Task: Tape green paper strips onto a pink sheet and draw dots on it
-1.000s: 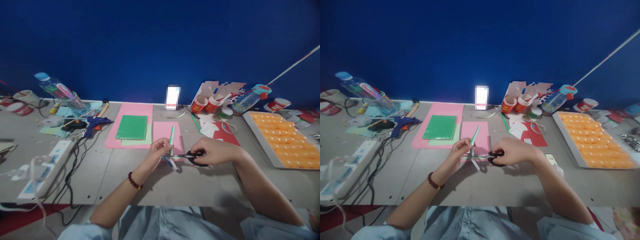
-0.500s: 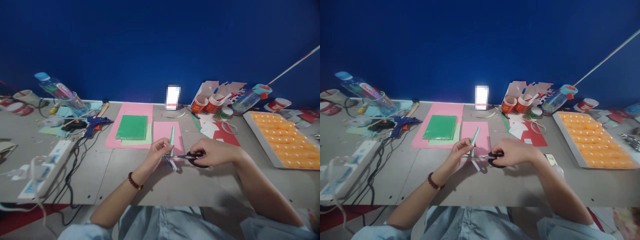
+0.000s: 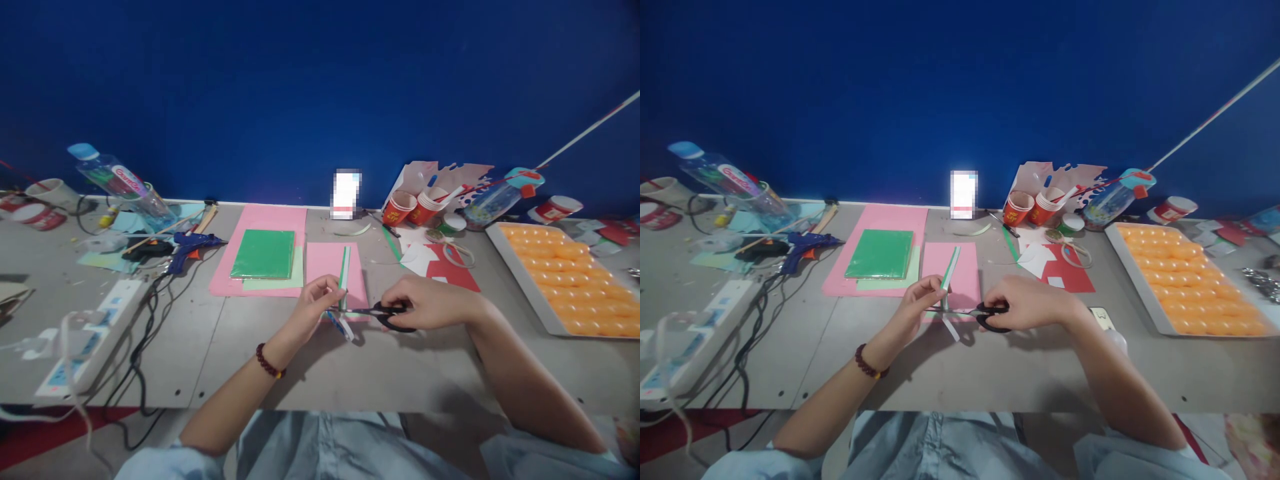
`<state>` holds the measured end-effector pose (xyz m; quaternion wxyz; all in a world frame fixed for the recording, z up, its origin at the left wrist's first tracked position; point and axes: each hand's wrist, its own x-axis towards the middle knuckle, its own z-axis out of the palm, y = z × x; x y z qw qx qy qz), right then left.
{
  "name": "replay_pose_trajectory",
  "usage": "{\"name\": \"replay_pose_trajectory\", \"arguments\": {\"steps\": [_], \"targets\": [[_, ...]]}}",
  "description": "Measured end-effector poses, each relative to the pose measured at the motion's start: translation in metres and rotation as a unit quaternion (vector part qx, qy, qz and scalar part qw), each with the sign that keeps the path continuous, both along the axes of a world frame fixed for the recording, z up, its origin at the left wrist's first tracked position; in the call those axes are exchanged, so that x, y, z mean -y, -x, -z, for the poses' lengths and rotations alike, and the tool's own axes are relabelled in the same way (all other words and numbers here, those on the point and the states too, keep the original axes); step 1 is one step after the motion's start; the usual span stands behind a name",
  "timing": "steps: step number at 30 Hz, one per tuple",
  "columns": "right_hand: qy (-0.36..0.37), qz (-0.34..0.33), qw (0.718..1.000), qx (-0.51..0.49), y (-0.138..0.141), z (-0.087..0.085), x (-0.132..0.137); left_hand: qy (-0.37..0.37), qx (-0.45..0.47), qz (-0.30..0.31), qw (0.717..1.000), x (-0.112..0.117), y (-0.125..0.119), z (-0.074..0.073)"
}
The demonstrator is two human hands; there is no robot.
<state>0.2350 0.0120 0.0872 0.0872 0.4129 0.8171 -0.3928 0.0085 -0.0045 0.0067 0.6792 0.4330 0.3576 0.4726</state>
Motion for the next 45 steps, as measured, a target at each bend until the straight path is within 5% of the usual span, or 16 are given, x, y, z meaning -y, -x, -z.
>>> {"name": "replay_pose_trajectory", "arguments": {"steps": [45], "targets": [[-0.001,0.012,1.0,-0.013,0.0026,0.0002,0.0012,-0.021,-0.002,-0.014,1.0,-0.0012,-0.0006,0.0001]]}}
